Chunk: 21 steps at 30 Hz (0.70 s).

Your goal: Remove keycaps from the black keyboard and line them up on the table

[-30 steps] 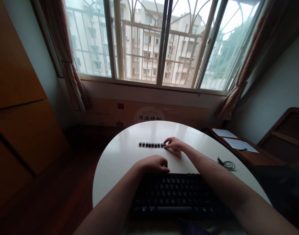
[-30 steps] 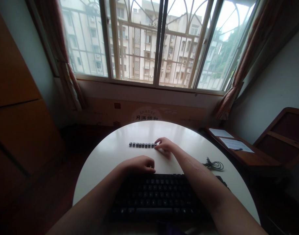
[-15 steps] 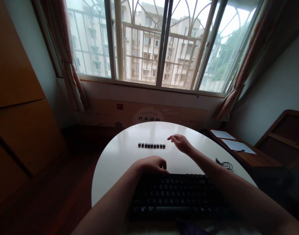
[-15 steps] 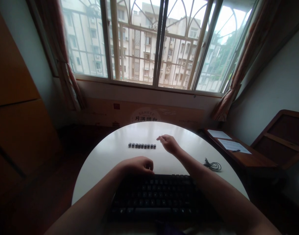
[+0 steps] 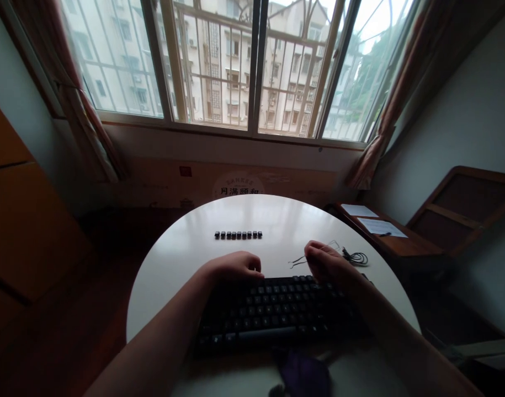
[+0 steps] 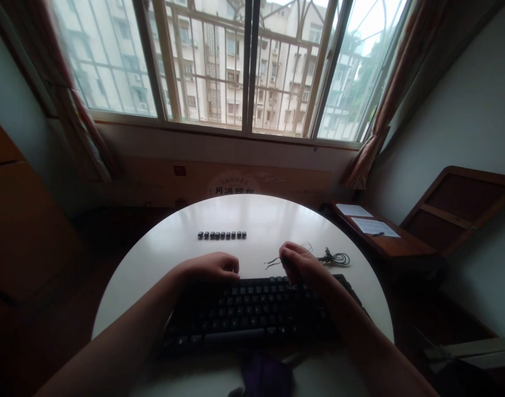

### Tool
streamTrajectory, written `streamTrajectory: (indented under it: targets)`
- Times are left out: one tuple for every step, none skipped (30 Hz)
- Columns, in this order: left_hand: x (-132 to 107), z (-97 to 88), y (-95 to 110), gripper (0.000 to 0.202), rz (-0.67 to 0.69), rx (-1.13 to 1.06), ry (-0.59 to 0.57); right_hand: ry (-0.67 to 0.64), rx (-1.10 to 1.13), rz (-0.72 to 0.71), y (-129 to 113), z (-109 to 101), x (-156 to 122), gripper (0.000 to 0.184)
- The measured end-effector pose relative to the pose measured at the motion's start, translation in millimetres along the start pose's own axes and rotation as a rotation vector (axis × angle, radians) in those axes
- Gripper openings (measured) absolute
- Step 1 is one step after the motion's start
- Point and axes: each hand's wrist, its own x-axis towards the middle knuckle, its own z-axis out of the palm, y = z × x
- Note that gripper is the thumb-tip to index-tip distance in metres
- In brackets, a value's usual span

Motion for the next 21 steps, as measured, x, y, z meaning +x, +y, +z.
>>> streamTrajectory:
  targets:
    - [-0.1, -0.2, 0.6, 0.035, -0.001, -0.007, -0.004, 0.001, 0.047, 0.011, 4.5, 0.3, 1.0, 0.023]
    - [-0.3, -0.6, 1.5, 0.035, -0.002, -0.011, -0.006, 0.007, 0.076, 0.024, 8.1, 0.7, 1.8, 0.019]
    - [-0.4, -1.0, 2.5, 0.035, -0.004, -0.012, -0.006, 0.017, 0.083, 0.038, 10.7, 1.1, 2.3, 0.016]
    - [-0.4, -1.5, 3.4, 0.035, -0.007, -0.012, -0.008, 0.032, 0.072, 0.048, 12.6, 1.5, 2.5, 0.014]
    - [-0.3, -2.0, 4.2, 0.036, -0.013, -0.011, -0.009, 0.054, 0.046, 0.049, 13.9, 1.8, 2.3, 0.013]
    - [0.0, -2.4, 4.7, 0.036, -0.020, -0.011, -0.014, 0.077, 0.007, 0.046, 14.9, 2.0, 1.9, 0.013]
    - [0.4, -2.7, 5.0, 0.036, -0.027, -0.012, -0.019, 0.096, -0.040, 0.043, 15.8, 2.0, 1.5, 0.014]
    - [0.8, -3.0, 5.0, 0.037, -0.031, -0.015, -0.024, 0.108, -0.086, 0.036, 16.6, 1.9, 1.2, 0.016]
    - [1.1, -3.2, 4.8, 0.037, -0.033, -0.018, -0.029, 0.116, -0.122, 0.027, 17.4, 1.6, 1.0, 0.018]
    - [1.4, -3.3, 4.7, 0.037, -0.033, -0.020, -0.030, 0.122, -0.148, 0.018, 18.3, 1.3, 0.9, 0.019]
    - [1.6, -3.3, 4.6, 0.037, -0.034, -0.023, -0.030, 0.128, -0.162, 0.010, 19.1, 1.0, 1.0, 0.020]
    - [1.6, -3.4, 4.6, 0.037, -0.035, -0.024, -0.029, 0.137, -0.168, 0.002, 19.7, 0.7, 1.2, 0.020]
    - [1.4, -3.4, 4.9, 0.037, -0.038, -0.026, -0.027, 0.147, -0.169, -0.004, 20.2, 0.7, 1.4, 0.020]
    - [1.2, -3.4, 5.3, 0.037, -0.040, -0.026, -0.025, 0.160, -0.168, -0.006, 20.4, 0.9, 1.7, 0.019]
    - [1.0, -3.4, 5.7, 0.036, -0.043, -0.025, -0.024, 0.172, -0.164, 0.000, 20.3, 1.3, 2.0, 0.019]
    - [0.9, -3.4, 6.1, 0.035, -0.045, -0.024, -0.022, 0.180, -0.160, 0.011, 19.9, 1.9, 2.4, 0.019]
    - [0.8, -3.3, 6.3, 0.035, -0.045, -0.022, -0.020, 0.186, -0.155, 0.024, 19.4, 2.7, 2.8, 0.019]
    - [0.9, -3.1, 6.3, 0.035, -0.044, -0.020, -0.019, 0.188, -0.151, 0.038, 18.7, 3.5, 3.4, 0.019]
    - [1.2, -2.9, 6.0, 0.035, -0.041, -0.019, -0.018, 0.190, -0.149, 0.053, 18.0, 4.5, 3.9, 0.018]
    - [1.5, -2.6, 5.4, 0.035, -0.037, -0.018, -0.019, 0.194, -0.149, 0.066, 17.4, 5.4, 4.5, 0.018]
    - [1.9, -2.2, 4.7, 0.035, -0.030, -0.017, -0.018, 0.200, -0.153, 0.076, 16.8, 6.2, 5.0, 0.018]
